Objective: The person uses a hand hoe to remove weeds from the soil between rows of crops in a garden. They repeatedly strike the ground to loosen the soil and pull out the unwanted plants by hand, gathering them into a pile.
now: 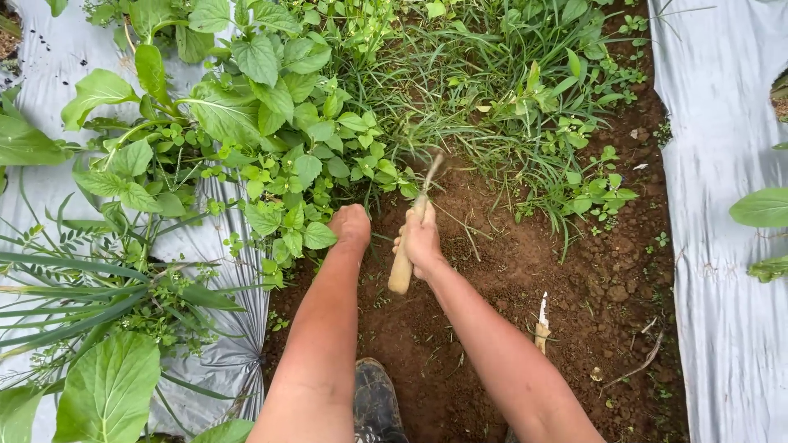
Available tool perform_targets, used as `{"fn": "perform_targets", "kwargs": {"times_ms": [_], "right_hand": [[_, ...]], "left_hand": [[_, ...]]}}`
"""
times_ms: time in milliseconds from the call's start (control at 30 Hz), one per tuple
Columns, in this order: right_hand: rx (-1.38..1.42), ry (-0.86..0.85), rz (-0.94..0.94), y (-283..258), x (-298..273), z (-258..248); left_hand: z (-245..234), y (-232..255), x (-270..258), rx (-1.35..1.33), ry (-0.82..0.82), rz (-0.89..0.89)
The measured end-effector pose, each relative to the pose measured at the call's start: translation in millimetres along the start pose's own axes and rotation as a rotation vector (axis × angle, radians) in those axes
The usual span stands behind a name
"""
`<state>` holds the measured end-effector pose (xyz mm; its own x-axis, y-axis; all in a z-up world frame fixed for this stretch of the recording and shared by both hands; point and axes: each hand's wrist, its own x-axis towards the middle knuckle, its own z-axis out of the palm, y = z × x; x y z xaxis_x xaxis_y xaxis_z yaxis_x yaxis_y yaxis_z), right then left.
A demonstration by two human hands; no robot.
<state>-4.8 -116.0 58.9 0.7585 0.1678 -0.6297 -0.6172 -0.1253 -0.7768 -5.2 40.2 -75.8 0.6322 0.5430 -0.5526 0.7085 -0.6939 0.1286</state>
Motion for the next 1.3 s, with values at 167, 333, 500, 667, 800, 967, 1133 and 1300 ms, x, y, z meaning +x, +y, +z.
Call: {"fn": "perform_targets", "kwargs": {"times_ms": [167,333,500,667,800,967,1133,1300], "right_hand": [[0.076,-0.047,-0.026,8,18,-13],[0.294,0.218,-0.118,-4,44,-12],[0.147,0.124,-0.017,6,24,5],[-0.082,-0.071,-0.046,9,25,-5],[0.062,0.005,-0.03,10,18,6],[0.209,0.23,-0.071,11,39,7],[0.24,0.254,-0.081,13,37,6],[-0.072,-0.13,-0.013,11,12,5]], "left_hand": [[1,-2,-1,0.029,-0.004,0.001],[-1,-7,2,-0.016,0.019,0.0],[-11,-2,-7,-0.001,0.002,-0.018],[-7,-4,-4,0.047,0.019,-0.004],[-9,-6,-9,0.074,0.031,0.024],[-1,-10,0,0.014,0.021,0.006],[9,-15,12,-0.031,0.043,0.008],[13,-10,13,0.019,0.047,0.012]]}}
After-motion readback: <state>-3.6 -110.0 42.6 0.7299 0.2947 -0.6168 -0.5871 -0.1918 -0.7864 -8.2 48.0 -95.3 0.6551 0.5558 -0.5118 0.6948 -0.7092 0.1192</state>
